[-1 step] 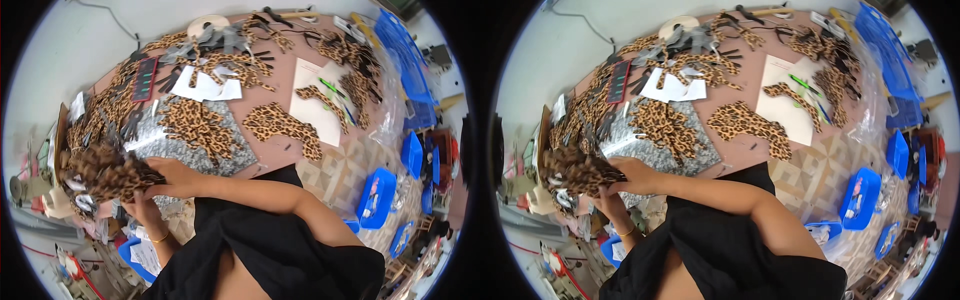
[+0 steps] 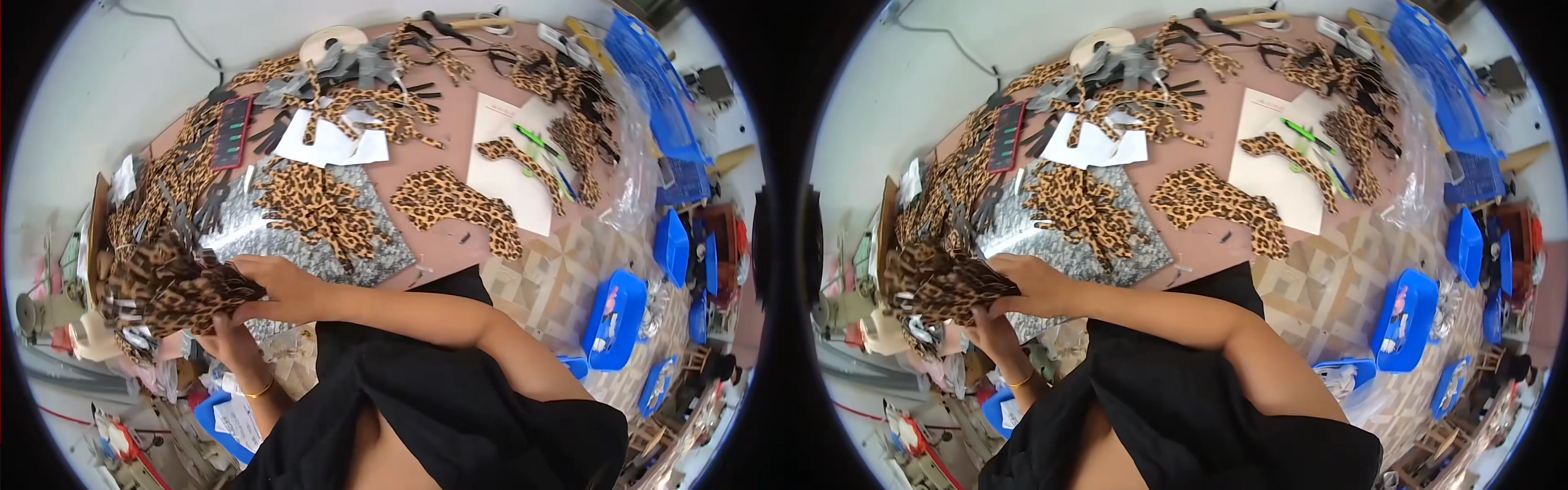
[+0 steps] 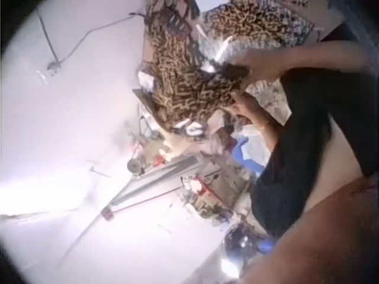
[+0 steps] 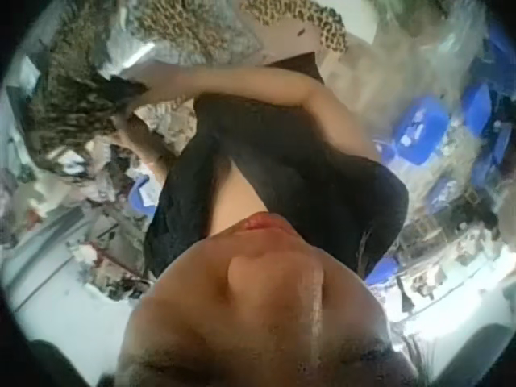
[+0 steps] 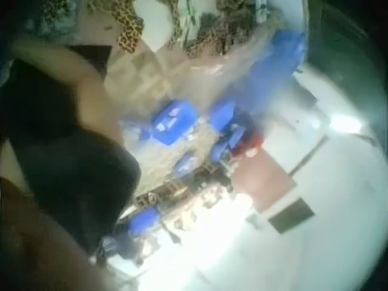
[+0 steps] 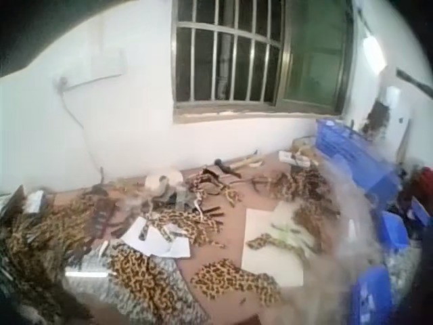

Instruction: Sort and organize leopard-print fabric components for shoe manufacturing.

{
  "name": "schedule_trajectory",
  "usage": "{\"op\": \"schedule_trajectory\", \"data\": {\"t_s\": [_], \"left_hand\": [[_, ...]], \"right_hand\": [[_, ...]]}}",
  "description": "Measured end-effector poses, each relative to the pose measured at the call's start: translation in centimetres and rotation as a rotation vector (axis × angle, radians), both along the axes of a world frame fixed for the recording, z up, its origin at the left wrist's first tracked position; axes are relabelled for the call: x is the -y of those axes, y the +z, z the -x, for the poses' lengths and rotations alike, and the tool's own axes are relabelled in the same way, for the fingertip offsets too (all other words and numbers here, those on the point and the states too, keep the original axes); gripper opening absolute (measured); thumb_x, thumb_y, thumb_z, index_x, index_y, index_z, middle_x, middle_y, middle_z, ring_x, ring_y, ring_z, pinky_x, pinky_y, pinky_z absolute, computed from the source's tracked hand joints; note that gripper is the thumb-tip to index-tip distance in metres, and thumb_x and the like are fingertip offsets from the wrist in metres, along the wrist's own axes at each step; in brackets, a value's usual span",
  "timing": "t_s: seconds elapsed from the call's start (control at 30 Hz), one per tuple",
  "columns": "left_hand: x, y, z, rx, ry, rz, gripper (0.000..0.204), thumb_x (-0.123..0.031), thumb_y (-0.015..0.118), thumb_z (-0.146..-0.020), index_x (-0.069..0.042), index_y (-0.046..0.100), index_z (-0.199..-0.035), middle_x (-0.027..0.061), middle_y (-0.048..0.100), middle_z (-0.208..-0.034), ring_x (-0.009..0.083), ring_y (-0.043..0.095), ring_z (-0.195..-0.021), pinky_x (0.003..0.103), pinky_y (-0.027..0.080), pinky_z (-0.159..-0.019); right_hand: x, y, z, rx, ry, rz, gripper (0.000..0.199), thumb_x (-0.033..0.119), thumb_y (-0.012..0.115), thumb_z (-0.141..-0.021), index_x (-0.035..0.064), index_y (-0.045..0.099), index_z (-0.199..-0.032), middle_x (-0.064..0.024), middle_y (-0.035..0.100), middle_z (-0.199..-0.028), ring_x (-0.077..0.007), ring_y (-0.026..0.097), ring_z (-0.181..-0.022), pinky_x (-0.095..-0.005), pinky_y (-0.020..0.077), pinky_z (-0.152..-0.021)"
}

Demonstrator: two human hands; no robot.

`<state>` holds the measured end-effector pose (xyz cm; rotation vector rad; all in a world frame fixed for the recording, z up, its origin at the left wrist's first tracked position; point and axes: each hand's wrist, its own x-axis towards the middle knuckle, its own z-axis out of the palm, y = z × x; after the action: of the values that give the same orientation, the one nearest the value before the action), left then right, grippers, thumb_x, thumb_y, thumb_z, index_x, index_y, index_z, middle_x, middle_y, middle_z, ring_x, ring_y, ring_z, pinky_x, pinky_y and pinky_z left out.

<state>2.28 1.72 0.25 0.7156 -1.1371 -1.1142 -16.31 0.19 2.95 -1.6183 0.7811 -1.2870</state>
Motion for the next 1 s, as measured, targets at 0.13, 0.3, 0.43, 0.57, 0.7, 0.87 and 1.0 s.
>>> {"op": "schedule_trajectory", "data": {"t_s": [0.13,0.3,0.43,0.57,0.7,0.87,1.0], "left_hand": [[0.7,-1.8,2.0,-0.009,0.126,-0.172,0.059,-0.017,0.063,-0.093,0.002,0.032,-0.140,0.0139,0.051,-0.132,0.0277,0.054,-0.117,0.041,0.048,-0.098],[0.8,-4.7,4.3,0.211,-0.085,-0.256,0.073,-0.022,0.064,-0.093,0.003,0.023,-0.148,0.0134,0.047,-0.137,0.0249,0.048,-0.125,0.035,0.038,-0.104],[0.4,0.5,6.7,0.289,0.108,-0.078,0.084,-0.023,0.066,-0.091,0.000,0.013,-0.152,0.0159,0.038,-0.146,0.0262,0.040,-0.133,0.037,0.032,-0.110],[-0.5,2.6,7.4,0.462,-0.105,0.093,0.094,-0.032,0.064,-0.088,-0.004,0.004,-0.154,0.0155,0.030,-0.152,0.0292,0.036,-0.137,0.039,0.027,-0.113],[-1.1,3.8,9.0,0.061,-0.134,-0.231,0.081,-0.047,0.052,-0.092,-0.003,0.020,-0.151,0.0130,0.038,-0.148,0.0290,0.039,-0.134,0.040,0.026,-0.115],[-1.8,3.6,6.8,-0.378,-0.349,-0.599,0.058,-0.036,0.054,-0.091,-0.002,0.045,-0.137,0.0130,0.055,-0.131,0.0256,0.053,-0.121,0.041,0.040,-0.106],[-5.2,4.0,8.9,-0.349,-0.383,-0.683,0.068,-0.039,0.059,-0.083,-0.002,0.044,-0.138,0.0154,0.056,-0.128,0.0290,0.060,-0.104,0.045,0.047,-0.097]], "right_hand": [[-0.4,-0.3,2.4,0.101,-0.039,-0.007,0.059,0.032,0.079,-0.075,0.0039,0.057,-0.121,-0.0156,0.060,-0.124,-0.0357,0.059,-0.109,-0.0379,0.0469,-0.092],[-0.6,-4.4,2.5,0.016,-0.113,-0.220,0.043,0.028,0.075,-0.077,0.0055,0.064,-0.111,-0.0149,0.065,-0.113,-0.0326,0.064,-0.100,-0.0378,0.0492,-0.087],[0.2,-1.9,1.8,0.015,-0.249,-0.012,0.038,0.019,0.070,-0.078,0.0048,0.063,-0.112,-0.0144,0.066,-0.104,-0.0341,0.066,-0.091,-0.0390,0.0521,-0.079],[-0.9,1.1,0.7,-0.118,-0.464,0.242,0.068,0.012,0.069,-0.070,0.0022,0.046,-0.133,-0.0160,0.057,-0.123,-0.0327,0.059,-0.108,-0.0390,0.0505,-0.086],[-3.3,1.9,1.5,-0.344,-0.321,0.290,0.084,0.016,0.070,-0.068,-0.0091,0.035,-0.140,-0.0221,0.042,-0.138,-0.0366,0.035,-0.131,-0.0456,0.0331,-0.108],[-6.6,3.1,4.4,-0.438,-0.375,0.286,0.068,0.034,0.073,-0.074,-0.0044,0.052,-0.126,-0.0226,0.047,-0.135,-0.0370,0.040,-0.127,-0.0462,0.0337,-0.107],[-6.8,2.9,6.3,-0.330,-0.629,0.111,0.076,0.047,0.076,-0.077,0.0039,0.049,-0.133,-0.0244,0.043,-0.139,-0.0398,0.040,-0.127,-0.0459,0.0370,-0.105]]}}
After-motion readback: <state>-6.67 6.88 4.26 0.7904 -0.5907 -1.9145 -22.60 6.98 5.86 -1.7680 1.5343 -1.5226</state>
